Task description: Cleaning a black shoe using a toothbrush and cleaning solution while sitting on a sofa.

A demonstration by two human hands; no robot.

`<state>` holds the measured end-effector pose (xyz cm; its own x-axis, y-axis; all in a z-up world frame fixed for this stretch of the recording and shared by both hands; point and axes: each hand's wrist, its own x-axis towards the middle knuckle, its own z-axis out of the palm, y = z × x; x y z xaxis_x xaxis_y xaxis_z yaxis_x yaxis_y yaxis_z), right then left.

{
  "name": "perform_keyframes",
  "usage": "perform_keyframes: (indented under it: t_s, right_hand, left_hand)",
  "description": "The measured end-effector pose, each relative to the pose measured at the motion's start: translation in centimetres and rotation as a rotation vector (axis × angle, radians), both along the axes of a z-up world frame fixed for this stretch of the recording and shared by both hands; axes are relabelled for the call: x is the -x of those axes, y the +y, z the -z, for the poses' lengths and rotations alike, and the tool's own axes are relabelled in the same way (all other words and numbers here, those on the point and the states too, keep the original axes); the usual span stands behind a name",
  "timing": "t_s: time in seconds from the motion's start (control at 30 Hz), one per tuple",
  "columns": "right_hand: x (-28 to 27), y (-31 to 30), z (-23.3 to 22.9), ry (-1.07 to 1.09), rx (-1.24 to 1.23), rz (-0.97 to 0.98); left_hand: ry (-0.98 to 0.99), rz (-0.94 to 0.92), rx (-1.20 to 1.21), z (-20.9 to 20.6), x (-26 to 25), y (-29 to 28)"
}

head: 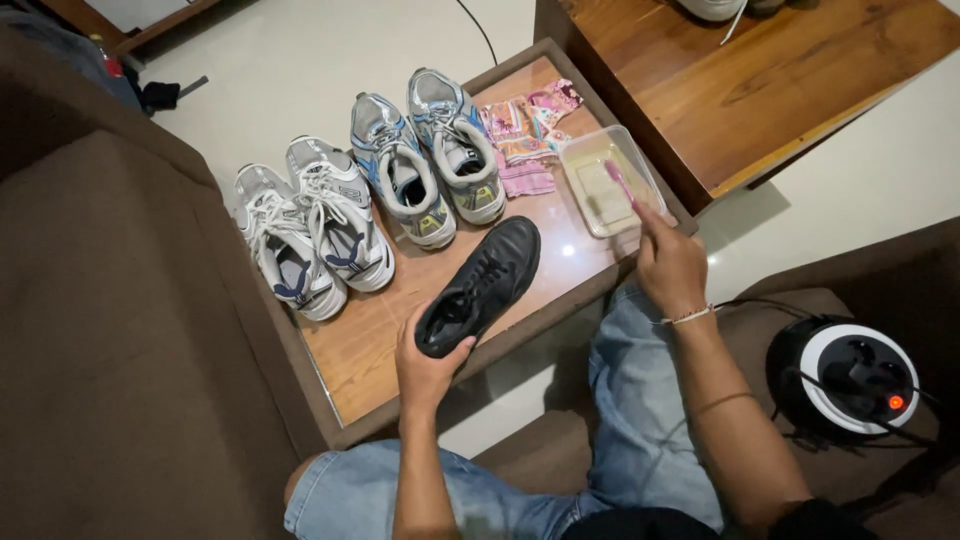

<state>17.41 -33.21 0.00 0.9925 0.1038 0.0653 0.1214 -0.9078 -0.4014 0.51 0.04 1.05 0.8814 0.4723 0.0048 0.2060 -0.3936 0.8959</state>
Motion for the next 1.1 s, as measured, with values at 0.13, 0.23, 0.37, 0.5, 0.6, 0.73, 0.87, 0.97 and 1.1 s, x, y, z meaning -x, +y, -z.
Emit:
perform_keyframes:
  t_s: [0.13,0.23,0.37,0.5,0.6,0.73,0.87,0.97,1.1]
  right_hand:
    - [2.3,2.8,-2.2,-0.170,-0.160,-0.350]
    - [2.6,4.1,-2.0,-0.081,0.002,-0.511]
    - [2.1,5.0,-3.3,-0.009,0.061,-0.414]
    - [1.4,3.1,-2.2,0.060,-0.106,-0.326]
    - [2.0,3.3,-1.3,-0.018,-0.203,-0.321]
    - [2.8,5.4,-4.0,0.002,0.026,-0.430]
    - [2.3,4.9,-2.9,0.131,0.064,-0.465]
    - [3.4,5.5,-4.2,0.059,0.042,-0.422]
    - [3.3,5.8,-4.5,0.051,-0.007,-0.418]
  left_hand:
    - [0.016,0.000,0.016,-0.7,-0.2,-0.1]
    - [0.025,0.013,0.026,-1.1,-0.4,-0.2]
    - [0.033,0.020,0.020,-1.3,-0.1,-0.3]
    - [0.027,0.018,0.020,-0.3,-0.3,0.3]
    - [0.018,0.011,-0.019,0.2,0.0,0.2]
    - [0.010,0.017,-0.006,-0.1,-0.3,0.3]
    - [0.011,0.016,-0.027,0.0,-0.2,0.2]
    - [0.016,0.009,-0.028,0.0,-0.2,0.4]
    - [0.040,0.000,-0.032,-0.4,0.1,0.2]
